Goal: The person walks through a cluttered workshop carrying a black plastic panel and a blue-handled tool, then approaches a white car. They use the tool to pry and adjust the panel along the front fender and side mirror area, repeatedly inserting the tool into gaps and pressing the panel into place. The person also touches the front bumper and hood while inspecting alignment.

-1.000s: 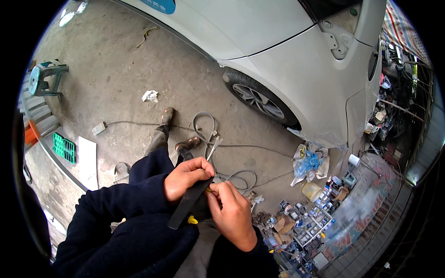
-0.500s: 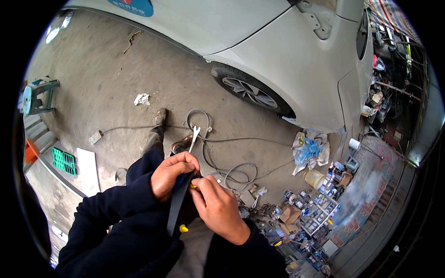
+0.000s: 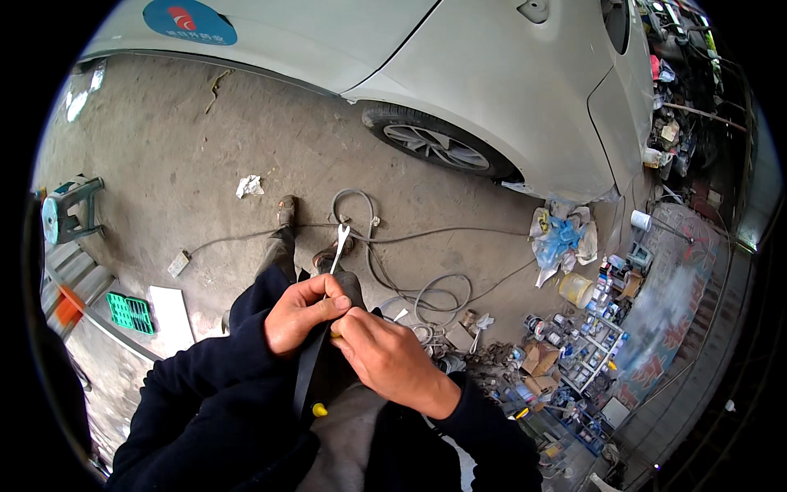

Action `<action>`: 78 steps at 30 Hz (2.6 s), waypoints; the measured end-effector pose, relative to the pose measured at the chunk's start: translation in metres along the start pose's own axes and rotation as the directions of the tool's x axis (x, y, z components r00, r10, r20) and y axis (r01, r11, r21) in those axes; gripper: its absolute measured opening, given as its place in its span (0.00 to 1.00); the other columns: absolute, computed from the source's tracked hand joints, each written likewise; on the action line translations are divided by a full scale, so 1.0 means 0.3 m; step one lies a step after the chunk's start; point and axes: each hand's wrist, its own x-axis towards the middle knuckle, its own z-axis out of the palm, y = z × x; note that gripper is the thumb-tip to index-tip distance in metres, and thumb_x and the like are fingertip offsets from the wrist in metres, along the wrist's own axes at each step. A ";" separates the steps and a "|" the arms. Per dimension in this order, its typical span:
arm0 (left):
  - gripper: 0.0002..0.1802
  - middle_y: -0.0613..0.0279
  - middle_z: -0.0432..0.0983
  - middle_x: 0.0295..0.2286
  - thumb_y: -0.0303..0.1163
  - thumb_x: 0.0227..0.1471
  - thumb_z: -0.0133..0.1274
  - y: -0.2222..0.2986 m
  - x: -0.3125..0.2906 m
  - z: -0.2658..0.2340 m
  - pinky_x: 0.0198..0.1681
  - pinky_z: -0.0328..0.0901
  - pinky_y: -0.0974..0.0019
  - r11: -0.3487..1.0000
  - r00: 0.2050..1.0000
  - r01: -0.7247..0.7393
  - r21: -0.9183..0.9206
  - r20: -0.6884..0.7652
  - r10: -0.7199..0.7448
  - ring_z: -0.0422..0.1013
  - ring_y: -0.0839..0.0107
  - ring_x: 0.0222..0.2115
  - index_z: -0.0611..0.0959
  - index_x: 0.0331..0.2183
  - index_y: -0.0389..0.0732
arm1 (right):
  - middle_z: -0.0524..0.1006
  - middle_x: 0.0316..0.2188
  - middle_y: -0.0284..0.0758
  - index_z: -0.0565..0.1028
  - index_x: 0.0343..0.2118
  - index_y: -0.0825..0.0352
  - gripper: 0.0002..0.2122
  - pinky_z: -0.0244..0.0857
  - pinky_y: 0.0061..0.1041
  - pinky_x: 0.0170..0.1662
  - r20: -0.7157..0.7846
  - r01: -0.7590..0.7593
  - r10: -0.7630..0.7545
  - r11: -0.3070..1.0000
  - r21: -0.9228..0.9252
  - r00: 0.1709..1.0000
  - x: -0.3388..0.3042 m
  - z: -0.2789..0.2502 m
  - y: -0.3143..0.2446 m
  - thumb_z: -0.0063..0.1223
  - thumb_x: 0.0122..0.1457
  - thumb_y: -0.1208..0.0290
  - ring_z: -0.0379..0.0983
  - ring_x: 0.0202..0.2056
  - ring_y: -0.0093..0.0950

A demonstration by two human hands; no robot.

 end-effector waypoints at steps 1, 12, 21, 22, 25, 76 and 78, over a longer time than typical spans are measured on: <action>0.06 0.72 0.72 0.29 0.28 0.59 0.53 -0.007 0.001 -0.001 0.38 0.62 0.77 1.000 1.000 -0.002 -0.006 0.006 0.002 0.65 0.84 0.32 0.76 0.30 0.38 | 0.72 0.28 0.37 0.69 0.34 0.67 0.09 0.69 0.33 0.29 0.008 0.024 -0.024 1.000 -0.009 1.000 -0.005 0.002 0.009 0.58 0.53 0.78 0.74 0.29 0.38; 0.07 0.72 0.73 0.27 0.29 0.57 0.55 -0.007 -0.039 0.035 0.36 0.61 0.77 0.996 1.000 0.017 0.091 -0.008 -0.017 0.65 0.84 0.30 0.77 0.29 0.39 | 0.75 0.27 0.37 0.71 0.33 0.68 0.10 0.69 0.33 0.29 -0.148 -0.033 0.035 0.999 0.012 0.988 -0.077 0.053 -0.044 0.62 0.50 0.80 0.75 0.26 0.38; 0.06 0.72 0.73 0.28 0.29 0.57 0.56 -0.032 -0.079 0.034 0.37 0.61 0.77 0.997 1.000 -0.023 0.080 -0.008 0.023 0.65 0.85 0.31 0.77 0.29 0.39 | 0.75 0.26 0.37 0.71 0.34 0.69 0.09 0.67 0.30 0.26 -0.140 -0.080 0.094 0.992 0.102 0.986 -0.106 0.065 -0.082 0.61 0.52 0.79 0.75 0.24 0.35; 0.06 0.72 0.73 0.28 0.28 0.57 0.56 -0.035 -0.084 0.033 0.37 0.61 0.77 0.997 1.000 -0.024 0.078 -0.014 0.025 0.65 0.85 0.31 0.77 0.29 0.39 | 0.75 0.27 0.36 0.71 0.34 0.68 0.09 0.68 0.31 0.27 -0.129 -0.107 0.120 0.989 0.104 0.984 -0.109 0.070 -0.092 0.61 0.53 0.78 0.76 0.25 0.36; 0.06 0.72 0.73 0.28 0.28 0.57 0.55 -0.045 -0.099 0.015 0.37 0.61 0.77 0.997 0.999 -0.023 0.071 -0.032 0.025 0.65 0.85 0.31 0.77 0.29 0.38 | 0.76 0.25 0.36 0.71 0.35 0.69 0.09 0.68 0.28 0.27 -0.135 -0.138 0.158 0.979 0.148 0.978 -0.107 0.104 -0.101 0.60 0.53 0.80 0.75 0.23 0.31; 0.04 0.61 0.75 0.32 0.27 0.59 0.48 -0.426 -0.301 -0.001 0.40 0.67 0.70 0.958 0.985 0.072 -0.277 0.171 -0.025 0.71 0.74 0.34 0.77 0.33 0.39 | 0.73 0.28 0.32 0.69 0.33 0.64 0.13 0.67 0.31 0.32 -0.087 -0.111 0.122 0.986 0.124 0.989 -0.428 0.244 -0.083 0.63 0.52 0.69 0.74 0.30 0.33; 0.04 0.62 0.74 0.33 0.27 0.59 0.48 -0.442 -0.313 0.008 0.41 0.66 0.71 0.975 0.987 0.031 -0.218 0.160 0.004 0.70 0.76 0.35 0.77 0.34 0.39 | 0.73 0.30 0.33 0.69 0.33 0.64 0.13 0.67 0.31 0.33 -0.136 -0.080 0.081 0.997 0.012 0.987 -0.465 0.251 -0.080 0.64 0.51 0.68 0.74 0.31 0.33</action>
